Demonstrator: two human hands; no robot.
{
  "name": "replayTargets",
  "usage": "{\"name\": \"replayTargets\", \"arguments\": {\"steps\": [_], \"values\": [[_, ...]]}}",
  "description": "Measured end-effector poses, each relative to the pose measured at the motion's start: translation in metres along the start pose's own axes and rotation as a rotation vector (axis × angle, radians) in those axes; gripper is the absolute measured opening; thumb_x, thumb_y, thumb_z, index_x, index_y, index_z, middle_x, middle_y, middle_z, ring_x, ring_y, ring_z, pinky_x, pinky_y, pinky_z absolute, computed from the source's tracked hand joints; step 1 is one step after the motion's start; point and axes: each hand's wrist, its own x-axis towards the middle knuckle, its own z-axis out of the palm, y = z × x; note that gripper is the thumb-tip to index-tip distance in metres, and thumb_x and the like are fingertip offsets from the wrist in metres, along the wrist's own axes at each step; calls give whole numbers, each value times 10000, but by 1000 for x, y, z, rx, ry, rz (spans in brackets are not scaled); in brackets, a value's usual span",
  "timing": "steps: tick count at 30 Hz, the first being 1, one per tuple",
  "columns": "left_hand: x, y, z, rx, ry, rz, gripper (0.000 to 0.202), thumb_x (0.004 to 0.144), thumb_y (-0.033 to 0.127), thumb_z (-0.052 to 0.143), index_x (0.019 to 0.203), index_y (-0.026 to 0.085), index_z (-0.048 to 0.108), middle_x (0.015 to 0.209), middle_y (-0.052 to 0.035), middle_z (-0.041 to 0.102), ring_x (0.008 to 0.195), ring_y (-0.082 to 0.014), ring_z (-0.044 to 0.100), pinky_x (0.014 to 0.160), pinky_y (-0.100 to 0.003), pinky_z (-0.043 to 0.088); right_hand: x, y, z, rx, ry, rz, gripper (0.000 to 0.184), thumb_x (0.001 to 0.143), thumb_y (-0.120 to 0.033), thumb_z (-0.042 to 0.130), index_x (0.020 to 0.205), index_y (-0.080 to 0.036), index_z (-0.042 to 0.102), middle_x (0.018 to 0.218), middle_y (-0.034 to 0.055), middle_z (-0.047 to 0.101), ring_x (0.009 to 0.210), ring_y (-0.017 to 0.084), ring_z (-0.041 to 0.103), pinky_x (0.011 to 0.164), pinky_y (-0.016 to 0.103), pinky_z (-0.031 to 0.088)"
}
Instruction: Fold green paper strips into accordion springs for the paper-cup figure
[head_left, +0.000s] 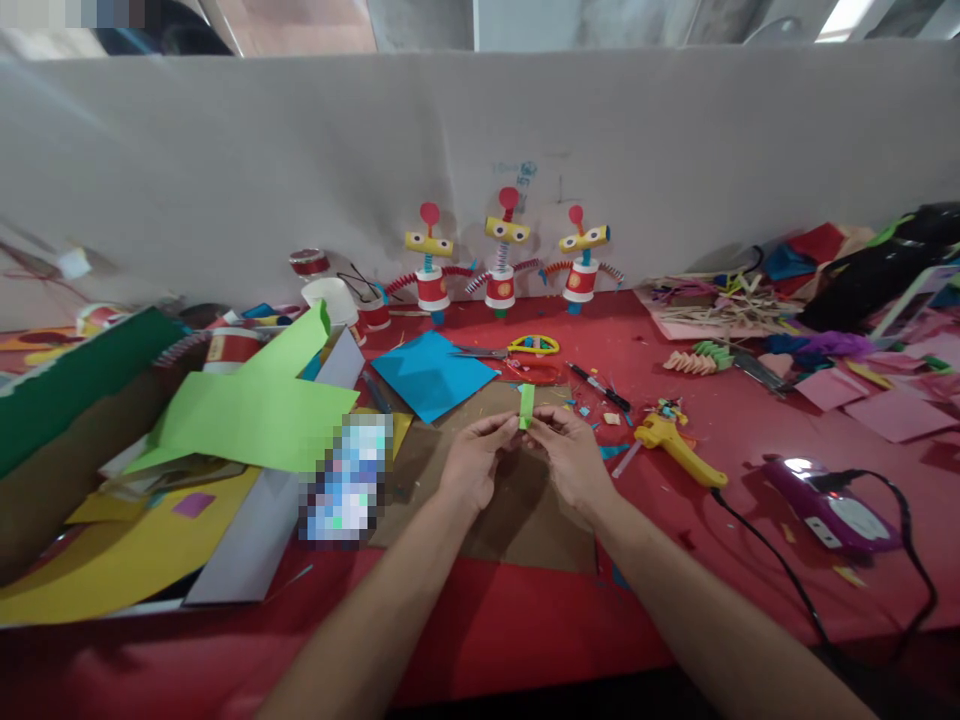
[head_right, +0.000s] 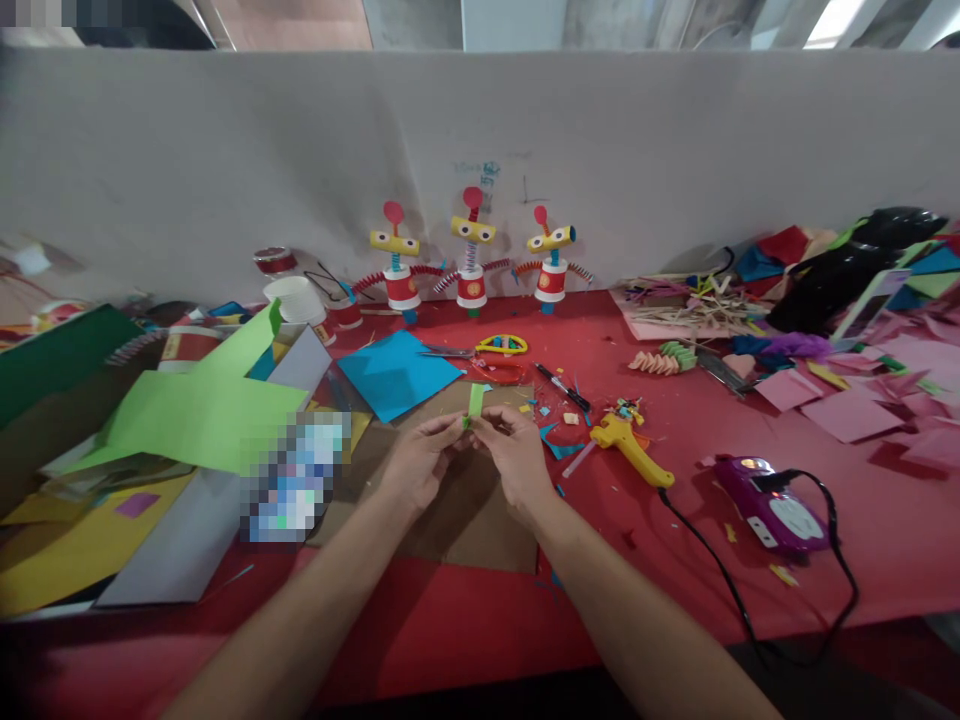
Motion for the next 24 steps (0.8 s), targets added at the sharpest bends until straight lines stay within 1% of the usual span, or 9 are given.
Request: {"name": "replayTargets", "arguments": {"steps": [6, 12, 15, 17, 21, 24], "values": [[1, 0, 1, 34, 23, 38, 266, 511, 252, 786, 725, 130, 684, 620, -9, 648, 553, -80, 551, 599, -220, 427, -2, 3, -1, -112, 8, -67, 117, 657, -276, 674, 757, -215, 670, 647, -21, 607, 591, 116, 534, 603, 255, 423], [5, 0, -1, 30, 45, 53, 288, 522, 244, 779, 772, 133, 688, 659, -20, 669, 557, -91, 572, 599, -230, 439, -2, -3, 0, -183, -2, -93, 140, 685, -263, 641, 807, -229, 701, 719, -6, 654, 631, 132, 561, 659, 282, 437], [7, -1, -1, 43, 72, 99, 278, 542, 240, 768, 784, 128, 689, 690, -27, 678, 557, -81, 565, 601, -222, 440, -4, -6, 2, -198, -37, -105, 107, 693, -247, 633, 769, -225, 705, 705, -9, 657, 664, 139, 571, 684, 282, 432], [7, -2, 0, 51, 86, 138, 273, 557, 238, 759, 797, 127, 689, 736, -39, 687, 590, -84, 573, 616, -219, 444, -6, -7, 3, -190, -53, -97, 91, 686, -248, 646, 750, -214, 699, 717, -6, 663, 697, 145, 581, 701, 281, 433], [6, -3, 1, 28, 65, 180, 295, 577, 239, 749, 841, 125, 682, 815, -61, 691, 692, -122, 607, 704, -262, 465, -5, -3, 4, -179, 19, -68, 145, 699, -309, 646, 768, -189, 689, 731, 11, 671, 684, 148, 594, 680, 289, 450], [4, -4, 2, 12, 57, 185, 304, 575, 240, 751, 846, 124, 679, 818, -62, 689, 691, -127, 608, 713, -276, 464, -4, 2, 3, -110, 40, -73, 168, 700, -320, 644, 813, -202, 685, 767, 8, 675, 686, 140, 599, 678, 287, 459]]}}
